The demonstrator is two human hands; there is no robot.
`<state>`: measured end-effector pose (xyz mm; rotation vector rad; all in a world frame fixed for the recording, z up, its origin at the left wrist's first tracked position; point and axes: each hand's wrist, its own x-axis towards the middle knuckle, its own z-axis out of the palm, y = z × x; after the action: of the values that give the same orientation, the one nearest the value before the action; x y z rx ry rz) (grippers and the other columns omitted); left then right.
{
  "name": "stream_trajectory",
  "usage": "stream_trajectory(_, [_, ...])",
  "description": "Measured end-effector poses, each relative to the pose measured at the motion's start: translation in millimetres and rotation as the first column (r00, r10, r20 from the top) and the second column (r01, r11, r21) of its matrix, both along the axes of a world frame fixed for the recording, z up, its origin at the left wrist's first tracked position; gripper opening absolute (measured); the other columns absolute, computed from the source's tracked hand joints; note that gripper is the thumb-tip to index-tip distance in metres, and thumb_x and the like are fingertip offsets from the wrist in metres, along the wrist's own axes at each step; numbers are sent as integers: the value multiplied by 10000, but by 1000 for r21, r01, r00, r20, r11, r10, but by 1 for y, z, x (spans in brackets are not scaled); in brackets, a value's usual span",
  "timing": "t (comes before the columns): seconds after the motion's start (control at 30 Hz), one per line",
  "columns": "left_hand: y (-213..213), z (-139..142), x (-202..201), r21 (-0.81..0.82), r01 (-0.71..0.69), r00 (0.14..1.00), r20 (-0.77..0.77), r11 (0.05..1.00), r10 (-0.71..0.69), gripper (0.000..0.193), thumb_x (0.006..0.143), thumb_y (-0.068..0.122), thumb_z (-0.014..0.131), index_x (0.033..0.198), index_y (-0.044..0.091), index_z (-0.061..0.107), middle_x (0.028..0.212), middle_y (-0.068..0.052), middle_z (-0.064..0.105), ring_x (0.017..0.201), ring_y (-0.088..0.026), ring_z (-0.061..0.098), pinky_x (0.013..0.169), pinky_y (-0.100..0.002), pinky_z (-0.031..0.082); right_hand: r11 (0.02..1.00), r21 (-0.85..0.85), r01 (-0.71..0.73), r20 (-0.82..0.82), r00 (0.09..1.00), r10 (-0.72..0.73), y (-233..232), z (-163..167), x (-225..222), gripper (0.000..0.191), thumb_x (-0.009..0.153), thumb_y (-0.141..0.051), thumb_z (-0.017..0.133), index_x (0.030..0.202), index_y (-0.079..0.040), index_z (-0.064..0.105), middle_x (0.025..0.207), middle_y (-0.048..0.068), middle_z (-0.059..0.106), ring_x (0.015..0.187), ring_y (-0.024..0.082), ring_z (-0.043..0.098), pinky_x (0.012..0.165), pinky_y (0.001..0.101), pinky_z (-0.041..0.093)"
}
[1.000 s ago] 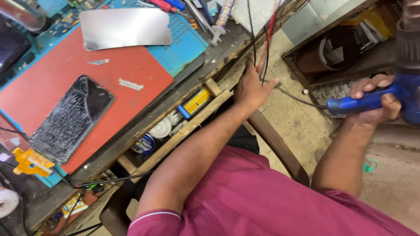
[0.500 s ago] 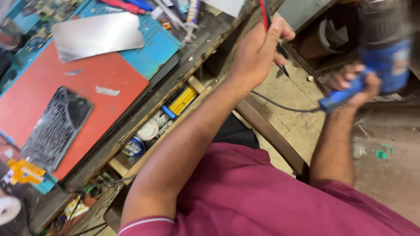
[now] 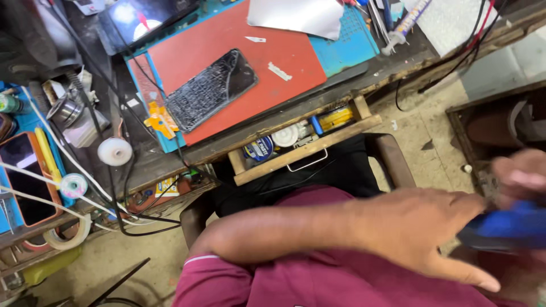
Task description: The person uses a precision knife to score and peel adhesive from a cracked smartphone screen, then applies heat with a heat gun to soften remaining adhesive. The screen remains attached to the phone body throughout the process.
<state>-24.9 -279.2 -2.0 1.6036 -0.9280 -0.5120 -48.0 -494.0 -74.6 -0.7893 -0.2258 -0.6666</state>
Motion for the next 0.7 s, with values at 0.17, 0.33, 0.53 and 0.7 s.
stream_trajectory(0.17, [43,39,-28,-92,-278,945,153,956,289,613,988,576,589,1068,-27,511,773,-182,663,748,-370,704,708,-418,560,952,-305,20,53,999,-4,69,38,51,472,932,-335,750,1277,-63,577,1143,73,636,982,152,603,910,291,488])
stream_trajectory(0.33, [69,61,-34,-21,-276,954,113,961,276,696,921,580,599,1174,-63,510,689,-167,638,664,-339,704,622,-401,572,827,-560,-57,87,988,127,129,80,130,532,929,-335,767,1333,-55,563,1212,75,629,1075,163,595,989,302,473])
stream_trajectory(0.53, [167,62,-13,-71,-437,813,394,897,428,561,821,497,714,1150,41,722,769,-74,675,844,-307,688,825,-438,500,648,-691,-319,-24,907,421,218,106,195,605,925,-336,787,1400,-46,547,1294,77,619,1185,176,585,1085,316,455])
stream_trajectory(0.7, [260,49,-9,41,-982,160,702,185,694,365,900,244,862,1167,122,646,1166,-47,679,1105,-313,638,992,-457,450,412,-717,-563,-188,725,663,252,119,225,603,920,-333,787,1394,-46,547,1346,60,621,1235,172,596,1078,306,461])
